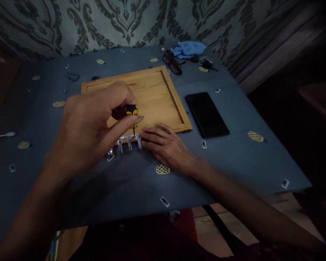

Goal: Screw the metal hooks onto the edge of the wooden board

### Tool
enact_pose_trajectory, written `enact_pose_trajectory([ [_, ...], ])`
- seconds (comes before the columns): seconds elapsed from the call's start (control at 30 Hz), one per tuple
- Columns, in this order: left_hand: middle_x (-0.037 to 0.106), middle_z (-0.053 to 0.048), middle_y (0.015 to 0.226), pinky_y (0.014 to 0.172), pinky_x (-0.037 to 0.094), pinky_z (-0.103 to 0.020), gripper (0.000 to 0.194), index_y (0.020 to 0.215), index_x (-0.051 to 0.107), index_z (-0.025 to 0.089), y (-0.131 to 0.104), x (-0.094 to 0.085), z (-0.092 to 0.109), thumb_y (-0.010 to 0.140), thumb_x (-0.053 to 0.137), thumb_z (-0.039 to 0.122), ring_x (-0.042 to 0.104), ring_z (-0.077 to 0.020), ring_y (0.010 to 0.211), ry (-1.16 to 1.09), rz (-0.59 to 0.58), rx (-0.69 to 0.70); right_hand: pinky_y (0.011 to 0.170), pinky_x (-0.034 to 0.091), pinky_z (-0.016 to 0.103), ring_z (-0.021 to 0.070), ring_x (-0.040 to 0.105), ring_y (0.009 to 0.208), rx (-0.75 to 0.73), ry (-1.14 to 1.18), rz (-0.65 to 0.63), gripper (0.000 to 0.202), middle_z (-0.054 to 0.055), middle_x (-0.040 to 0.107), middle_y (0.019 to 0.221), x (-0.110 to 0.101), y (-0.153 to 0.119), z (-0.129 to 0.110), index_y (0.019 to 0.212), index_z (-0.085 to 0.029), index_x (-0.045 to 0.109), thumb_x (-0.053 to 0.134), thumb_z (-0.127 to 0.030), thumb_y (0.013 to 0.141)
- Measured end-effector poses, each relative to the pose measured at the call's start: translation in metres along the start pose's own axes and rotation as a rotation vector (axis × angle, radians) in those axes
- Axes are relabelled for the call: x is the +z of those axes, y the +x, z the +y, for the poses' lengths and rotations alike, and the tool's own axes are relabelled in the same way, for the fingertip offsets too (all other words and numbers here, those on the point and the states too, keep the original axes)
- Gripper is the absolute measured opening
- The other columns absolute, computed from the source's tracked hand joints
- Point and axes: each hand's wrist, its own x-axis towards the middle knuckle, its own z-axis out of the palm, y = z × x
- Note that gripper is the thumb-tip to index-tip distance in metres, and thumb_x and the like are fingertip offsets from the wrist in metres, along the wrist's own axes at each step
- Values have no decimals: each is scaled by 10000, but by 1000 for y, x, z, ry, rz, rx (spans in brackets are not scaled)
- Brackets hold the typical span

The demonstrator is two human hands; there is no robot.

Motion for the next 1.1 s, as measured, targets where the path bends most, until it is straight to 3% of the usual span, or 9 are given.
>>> enact_pose_trajectory([
  [0.23,727,54,856,681,602,-323,71,995,684,311,-8,-2,6,930,687,340,715,-160,758,-66,81,-95,1141,424,550,248,598,1336,-11,3,-6,354,64,740,1328,-1,1,0,1257,-246,710,541,-124,970],
  [0.4,731,54,913,728,636,-325,80,1002,689,309,-13,2,14,930,708,341,723,-157,824,-116,160,-158,1129,432,541,269,610,1316,-29,-30,7,331,83,741,1323,-1,2,-1,1241,-200,716,532,-124,977],
  [1.1,740,56,912,736,615,-304,73,1006,662,301,-6,5,13,939,689,293,716,-138,769,-80,131,-68,1119,439,533,255,609,1326,-8,8,-12,388,87,721,1360,-3,3,-2,1257,-225,714,542,-83,939],
])
